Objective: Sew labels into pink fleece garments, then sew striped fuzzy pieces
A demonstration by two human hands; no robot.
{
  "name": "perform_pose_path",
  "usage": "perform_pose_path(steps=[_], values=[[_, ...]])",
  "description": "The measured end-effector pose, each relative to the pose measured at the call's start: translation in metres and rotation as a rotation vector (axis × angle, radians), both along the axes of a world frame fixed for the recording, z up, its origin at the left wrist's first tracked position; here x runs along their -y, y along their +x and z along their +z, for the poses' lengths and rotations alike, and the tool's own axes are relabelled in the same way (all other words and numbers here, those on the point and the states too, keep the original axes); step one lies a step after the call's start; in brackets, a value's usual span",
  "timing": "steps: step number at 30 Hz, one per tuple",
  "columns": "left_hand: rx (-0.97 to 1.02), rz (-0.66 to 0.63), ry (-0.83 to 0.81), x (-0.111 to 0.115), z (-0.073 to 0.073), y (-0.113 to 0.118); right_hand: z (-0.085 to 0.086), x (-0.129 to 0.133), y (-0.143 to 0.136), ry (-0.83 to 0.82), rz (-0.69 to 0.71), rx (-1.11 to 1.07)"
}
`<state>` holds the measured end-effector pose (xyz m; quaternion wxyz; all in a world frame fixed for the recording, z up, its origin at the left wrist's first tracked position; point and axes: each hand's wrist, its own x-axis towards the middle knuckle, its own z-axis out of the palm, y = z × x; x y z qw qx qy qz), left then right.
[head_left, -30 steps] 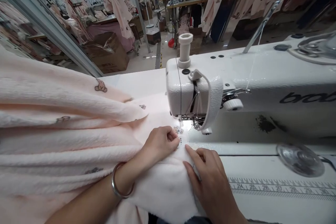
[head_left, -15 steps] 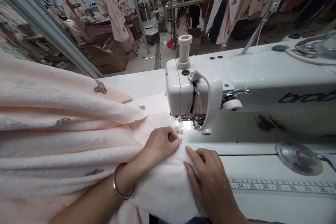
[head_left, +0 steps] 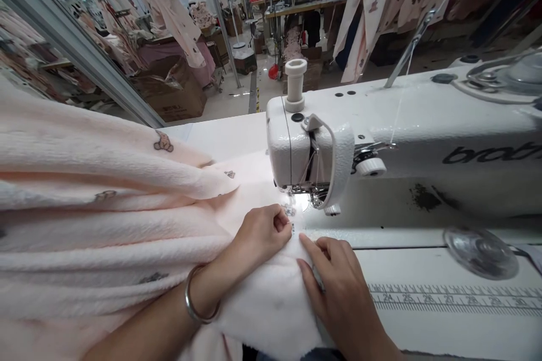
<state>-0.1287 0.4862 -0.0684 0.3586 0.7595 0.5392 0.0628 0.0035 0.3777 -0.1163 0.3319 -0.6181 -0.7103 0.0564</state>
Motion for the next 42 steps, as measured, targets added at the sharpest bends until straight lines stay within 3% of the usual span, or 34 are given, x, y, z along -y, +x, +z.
perform_pose_path(steps=[3, 8, 11, 13, 19, 28, 37, 42], values=[[-0.076, -0.154, 0.239, 0.009, 0.010, -0.014, 0.001, 0.000, -0.001, 0.023, -0.002, 0.006], [-0.163, -0.598, 0.486, 0.026, 0.029, -0.038, 0.002, 0.000, -0.001, 0.035, 0.002, 0.005], [-0.176, -0.802, 0.592, 0.030, 0.024, -0.042, 0.002, 0.000, -0.001, 0.060, 0.002, 0.003], [-0.197, -0.870, 0.609, 0.030, 0.016, -0.041, 0.002, -0.001, -0.001, 0.064, 0.005, -0.002], [-0.191, -0.845, 0.602, 0.026, 0.002, -0.045, 0.001, 0.000, -0.001, 0.059, 0.003, 0.002], [-0.159, -0.817, 0.565, 0.025, 0.006, -0.046, 0.003, -0.001, -0.002, 0.090, 0.002, 0.002], [-0.160, -0.834, 0.617, 0.026, 0.000, -0.045, 0.008, -0.004, -0.003, 0.065, 0.003, 0.166], [-0.167, -0.837, 0.644, 0.015, -0.001, -0.045, 0.012, -0.019, 0.003, 0.101, 0.046, 0.255]])
